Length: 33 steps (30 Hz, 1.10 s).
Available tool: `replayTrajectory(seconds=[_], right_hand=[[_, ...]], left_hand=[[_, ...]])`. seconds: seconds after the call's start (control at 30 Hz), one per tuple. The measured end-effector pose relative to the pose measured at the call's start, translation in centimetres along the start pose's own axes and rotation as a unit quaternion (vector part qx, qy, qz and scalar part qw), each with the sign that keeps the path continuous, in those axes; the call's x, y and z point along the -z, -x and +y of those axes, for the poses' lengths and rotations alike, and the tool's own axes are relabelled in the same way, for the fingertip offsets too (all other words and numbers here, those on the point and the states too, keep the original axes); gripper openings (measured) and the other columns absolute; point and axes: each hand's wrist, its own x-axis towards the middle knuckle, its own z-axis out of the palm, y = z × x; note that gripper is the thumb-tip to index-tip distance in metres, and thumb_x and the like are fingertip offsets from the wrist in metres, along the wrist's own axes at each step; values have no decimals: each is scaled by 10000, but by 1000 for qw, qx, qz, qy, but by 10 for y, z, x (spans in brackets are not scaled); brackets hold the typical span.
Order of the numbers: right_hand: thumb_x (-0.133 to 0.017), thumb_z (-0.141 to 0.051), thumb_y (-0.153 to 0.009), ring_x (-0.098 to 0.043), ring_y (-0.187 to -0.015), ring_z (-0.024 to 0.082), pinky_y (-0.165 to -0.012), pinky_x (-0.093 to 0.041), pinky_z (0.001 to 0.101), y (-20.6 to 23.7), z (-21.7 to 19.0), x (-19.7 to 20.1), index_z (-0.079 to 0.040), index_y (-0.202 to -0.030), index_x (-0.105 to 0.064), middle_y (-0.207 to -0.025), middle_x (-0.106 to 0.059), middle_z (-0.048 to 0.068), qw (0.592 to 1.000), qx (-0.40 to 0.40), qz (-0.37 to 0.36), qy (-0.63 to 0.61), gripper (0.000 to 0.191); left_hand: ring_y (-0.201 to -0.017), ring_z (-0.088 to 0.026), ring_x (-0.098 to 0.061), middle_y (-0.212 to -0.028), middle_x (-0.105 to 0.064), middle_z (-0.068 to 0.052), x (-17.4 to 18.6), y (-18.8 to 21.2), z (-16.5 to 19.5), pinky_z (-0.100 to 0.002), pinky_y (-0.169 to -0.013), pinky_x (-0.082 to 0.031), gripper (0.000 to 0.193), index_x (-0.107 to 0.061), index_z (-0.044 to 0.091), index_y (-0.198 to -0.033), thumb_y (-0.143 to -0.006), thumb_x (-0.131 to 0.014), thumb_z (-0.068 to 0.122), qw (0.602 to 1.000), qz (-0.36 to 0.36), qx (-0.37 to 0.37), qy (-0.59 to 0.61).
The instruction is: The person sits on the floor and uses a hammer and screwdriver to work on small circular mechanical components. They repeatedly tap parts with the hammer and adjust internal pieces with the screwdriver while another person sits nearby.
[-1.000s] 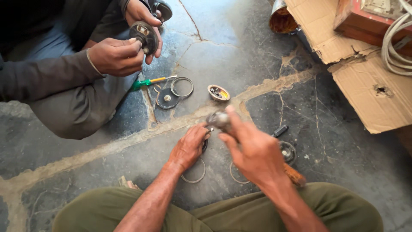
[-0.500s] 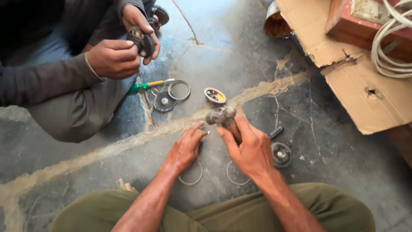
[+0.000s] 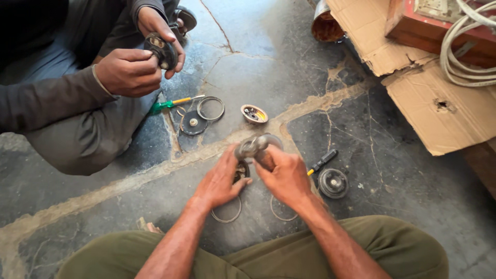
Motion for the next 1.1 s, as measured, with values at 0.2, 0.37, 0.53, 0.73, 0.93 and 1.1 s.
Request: replayTrajectory(seconds=[0.2, 0.37, 0.53, 0.73, 0.93, 1.1], right_hand=[[-797, -253, -862, -498, -468, 257, -498, -430, 416, 1, -5, 15, -42, -811, -645, -558, -549, 136, 998, -54, 23, 7, 265], [-767, -225, -851, -559, -475, 245, -498, -457, 397, 5, -10, 19, -77, -927, -698, -584, -596, 114, 1000, -15, 14, -20, 180], [-783, -227, -847, -588, -503, 282, -510, -455, 408, 5, -11, 15, -77, -940, -693, -609, -606, 124, 1000, 6, 4, 0, 198], [-782, -220, -842, -547, -483, 290, -507, -455, 404, 6, -11, 10, -71, -940, -694, -599, -581, 133, 1000, 2, 3, 13, 199], [-780, -234, -860, -529, -464, 274, -490, -446, 400, 5, -11, 6, -67, -911, -684, -582, -573, 114, 1000, 3, 3, 27, 199], [-777, -238, -863, -516, -453, 268, -480, -436, 396, 4, -11, 3, -59, -904, -677, -572, -562, 112, 1000, 14, 9, 24, 209]], left_hand=[[-1351, -423, -466, -1426, -403, -164, 16, 1, 6, -480, -1078, -455, 989, -438, 83, -1344, -540, -968, 307, 997, -41, 54, -47], [-1302, -416, -511, -1438, -399, -167, 19, -2, 8, -477, -1020, -505, 845, -498, 89, -1266, -592, -973, 276, 990, -61, 120, -44], [-1272, -403, -542, -1432, -433, -140, 28, -4, 12, -465, -1028, -500, 871, -499, 157, -1352, -613, -950, 253, 975, -35, 217, -13], [-1350, -399, -491, -1441, -452, -185, 22, -7, 1, -436, -1102, -451, 766, -551, 80, -1260, -591, -924, 106, 987, 67, 131, 64], [-1342, -384, -513, -1430, -535, -170, 17, -4, -5, -420, -1100, -445, 737, -568, 72, -1334, -649, -828, -3, 991, 39, 97, 88], [-1282, -355, -563, -1344, -594, -155, 18, -5, 4, -411, -1070, -463, 719, -565, 58, -1301, -650, -868, 43, 988, 48, 104, 103]])
